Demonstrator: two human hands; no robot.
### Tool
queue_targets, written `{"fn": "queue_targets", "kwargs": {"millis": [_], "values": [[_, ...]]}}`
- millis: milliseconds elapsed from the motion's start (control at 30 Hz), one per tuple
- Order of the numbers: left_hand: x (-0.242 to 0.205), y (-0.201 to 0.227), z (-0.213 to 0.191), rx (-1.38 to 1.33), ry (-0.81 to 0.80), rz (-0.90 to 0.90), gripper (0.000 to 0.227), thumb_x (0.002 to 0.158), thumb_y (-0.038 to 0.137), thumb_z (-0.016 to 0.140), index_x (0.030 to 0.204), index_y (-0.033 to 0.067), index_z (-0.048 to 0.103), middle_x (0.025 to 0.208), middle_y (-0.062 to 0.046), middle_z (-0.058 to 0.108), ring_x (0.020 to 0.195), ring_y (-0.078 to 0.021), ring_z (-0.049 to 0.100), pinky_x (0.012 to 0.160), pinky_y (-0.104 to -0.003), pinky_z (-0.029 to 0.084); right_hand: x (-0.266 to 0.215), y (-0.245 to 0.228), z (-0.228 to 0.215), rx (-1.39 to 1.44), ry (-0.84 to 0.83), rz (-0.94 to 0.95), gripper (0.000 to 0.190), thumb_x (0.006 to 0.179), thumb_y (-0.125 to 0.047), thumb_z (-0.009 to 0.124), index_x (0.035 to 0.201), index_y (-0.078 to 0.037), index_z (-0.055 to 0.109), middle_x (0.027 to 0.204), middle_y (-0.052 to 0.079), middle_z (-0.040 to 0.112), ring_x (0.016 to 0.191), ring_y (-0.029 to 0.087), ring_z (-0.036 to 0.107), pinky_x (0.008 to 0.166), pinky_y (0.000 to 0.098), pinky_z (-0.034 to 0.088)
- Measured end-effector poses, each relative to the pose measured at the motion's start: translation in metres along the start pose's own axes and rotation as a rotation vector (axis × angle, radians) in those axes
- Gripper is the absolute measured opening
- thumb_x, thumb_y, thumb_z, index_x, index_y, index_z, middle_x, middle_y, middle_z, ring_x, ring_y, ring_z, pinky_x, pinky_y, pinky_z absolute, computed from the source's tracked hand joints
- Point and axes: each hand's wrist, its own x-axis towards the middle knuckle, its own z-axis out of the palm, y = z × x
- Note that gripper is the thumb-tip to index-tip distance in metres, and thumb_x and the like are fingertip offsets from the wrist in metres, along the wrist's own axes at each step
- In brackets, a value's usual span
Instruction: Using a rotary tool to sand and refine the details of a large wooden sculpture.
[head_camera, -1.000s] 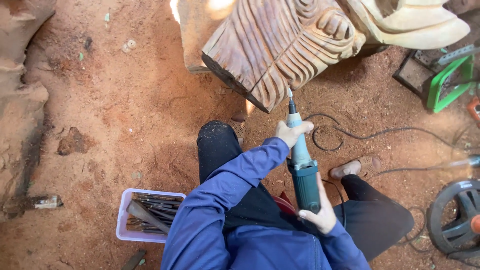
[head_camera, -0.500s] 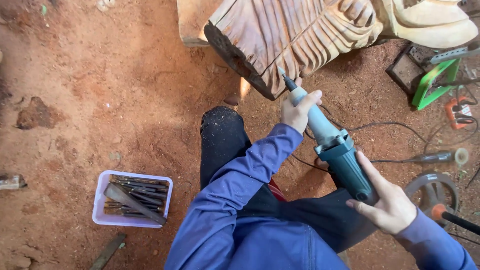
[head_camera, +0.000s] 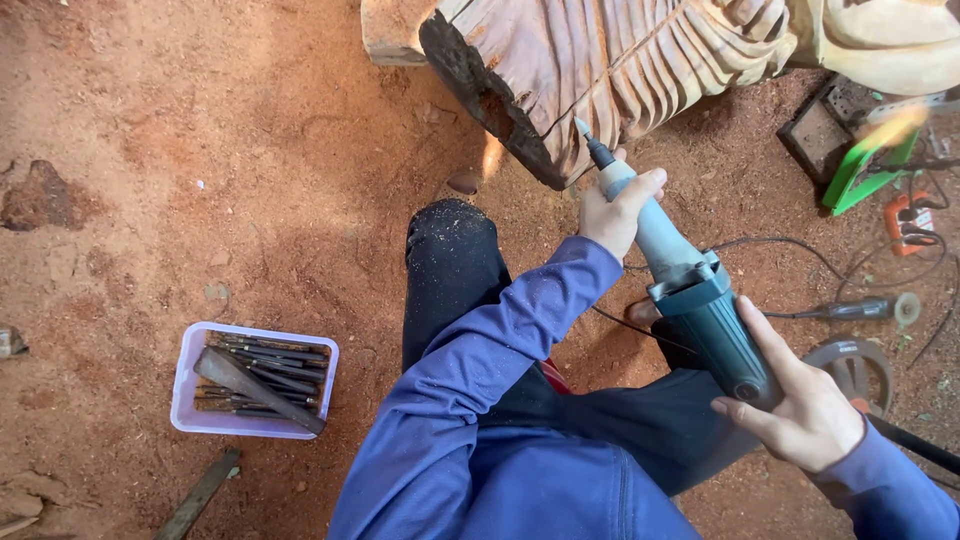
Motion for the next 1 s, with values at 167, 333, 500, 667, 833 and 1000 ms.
{"fn": "queue_targets", "kwargs": {"millis": [167,333,500,667,833,1000], "values": [[-0.008,0.003,-0.002,-0.01,-0.003,-0.027,0.1,0.068,0.032,0.078,0.157,-0.0003,0.045,0.081,-0.013,0.072,0.07,-0.0131,0.064,0.062,-0.031,0.052,-0.003,0.003,0.001,-0.001,-0.011,0.011,0.126,0.059,-0.023,0.089,0.165,-0.024,0.021,0.162,0.007,0.042,0.143,0.021,0.046,0.116,0.03,0.033],[0.0,-0.016,-0.006,-0.035,-0.065,0.05,0.104,0.073,0.034,0.078,0.157,-0.0104,0.035,0.078,-0.007,0.071,0.068,-0.014,0.065,0.064,-0.032,0.053,-0.005,0.006,0.001,0.034,-0.003,-0.037,0.125,0.058,-0.017,0.089,0.164,-0.017,0.023,0.164,0.01,0.037,0.148,0.019,0.038,0.119,0.0301,0.027],[-0.001,-0.006,-0.004,-0.048,-0.073,0.044,0.104,0.071,0.034,0.079,0.157,-0.0082,0.039,0.077,-0.01,0.072,0.068,-0.0129,0.065,0.063,-0.03,0.053,-0.003,0.007,0.004,-0.005,0.021,-0.034,0.125,0.058,-0.022,0.089,0.165,-0.017,0.024,0.16,0.012,0.044,0.144,0.019,0.045,0.117,0.0305,0.031],[-0.005,0.004,-0.004,-0.002,-0.058,-0.018,0.103,0.068,0.036,0.078,0.158,-0.0023,0.043,0.079,-0.013,0.071,0.072,-0.0143,0.065,0.065,-0.032,0.053,-0.003,0.005,0.003,0.024,0.015,-0.069,0.125,0.058,-0.019,0.088,0.164,-0.015,0.022,0.163,0.013,0.04,0.146,0.021,0.042,0.118,0.0309,0.029],[-0.009,-0.004,-0.004,-0.062,-0.02,-0.061,0.098,0.068,0.031,0.079,0.153,-0.005,0.048,0.08,-0.013,0.071,0.07,-0.0147,0.066,0.062,-0.032,0.053,-0.007,0.013,0.004,-0.008,0.016,-0.062,0.127,0.057,-0.021,0.089,0.165,-0.017,0.023,0.16,0.012,0.044,0.143,0.02,0.045,0.116,0.0295,0.031],[-0.01,-0.003,-0.005,-0.009,-0.035,-0.076,0.098,0.07,0.035,0.077,0.154,-0.0049,0.047,0.083,-0.011,0.071,0.067,-0.014,0.064,0.06,-0.03,0.051,-0.008,0.01,0.003,-0.021,0.002,0.004,0.127,0.057,-0.02,0.09,0.165,-0.02,0.024,0.163,0.009,0.04,0.147,0.018,0.039,0.12,0.0297,0.026]]}}
